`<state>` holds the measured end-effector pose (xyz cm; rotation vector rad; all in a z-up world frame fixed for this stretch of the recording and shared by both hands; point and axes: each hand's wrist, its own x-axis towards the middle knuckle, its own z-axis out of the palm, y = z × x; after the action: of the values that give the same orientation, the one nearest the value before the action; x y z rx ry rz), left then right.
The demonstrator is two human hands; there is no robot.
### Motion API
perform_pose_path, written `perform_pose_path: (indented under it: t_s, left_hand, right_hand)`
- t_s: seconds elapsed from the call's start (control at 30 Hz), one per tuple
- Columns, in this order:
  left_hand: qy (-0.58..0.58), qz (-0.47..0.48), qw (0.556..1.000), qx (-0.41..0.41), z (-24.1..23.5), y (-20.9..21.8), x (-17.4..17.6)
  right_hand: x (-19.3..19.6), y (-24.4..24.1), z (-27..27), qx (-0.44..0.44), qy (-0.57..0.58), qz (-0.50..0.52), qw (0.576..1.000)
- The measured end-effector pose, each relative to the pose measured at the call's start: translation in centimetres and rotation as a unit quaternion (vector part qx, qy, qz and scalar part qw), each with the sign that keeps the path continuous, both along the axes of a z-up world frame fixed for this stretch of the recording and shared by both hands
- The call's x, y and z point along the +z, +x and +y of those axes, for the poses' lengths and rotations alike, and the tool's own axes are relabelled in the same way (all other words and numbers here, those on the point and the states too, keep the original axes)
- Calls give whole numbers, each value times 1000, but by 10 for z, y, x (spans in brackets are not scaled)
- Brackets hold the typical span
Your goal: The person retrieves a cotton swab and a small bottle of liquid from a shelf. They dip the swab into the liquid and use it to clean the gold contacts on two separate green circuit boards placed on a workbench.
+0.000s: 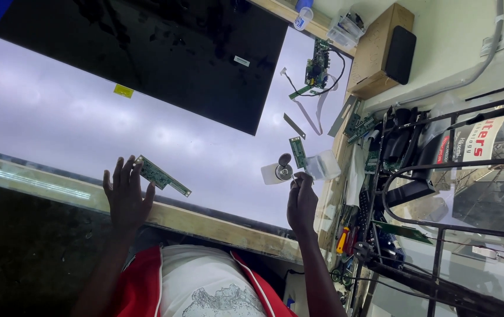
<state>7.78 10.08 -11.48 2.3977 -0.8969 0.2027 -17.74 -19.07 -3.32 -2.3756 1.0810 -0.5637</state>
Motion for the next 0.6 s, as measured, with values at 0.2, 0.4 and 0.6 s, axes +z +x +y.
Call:
perform_pose_path:
  t_s: [0.2,0.4,0.6]
  left_hand:
    - [19,-33,999,8,3,2,-7]
    - [30,-41,999,11,4,4,-12]
    - [40,-42,998,15,5,5,-11]
  right_hand:
    - [-4,3,2,-3,-76,-39,996]
    - [1,7,4,6,-163,-29,986]
    - [-5,10,9,-4,-165,-65,984]
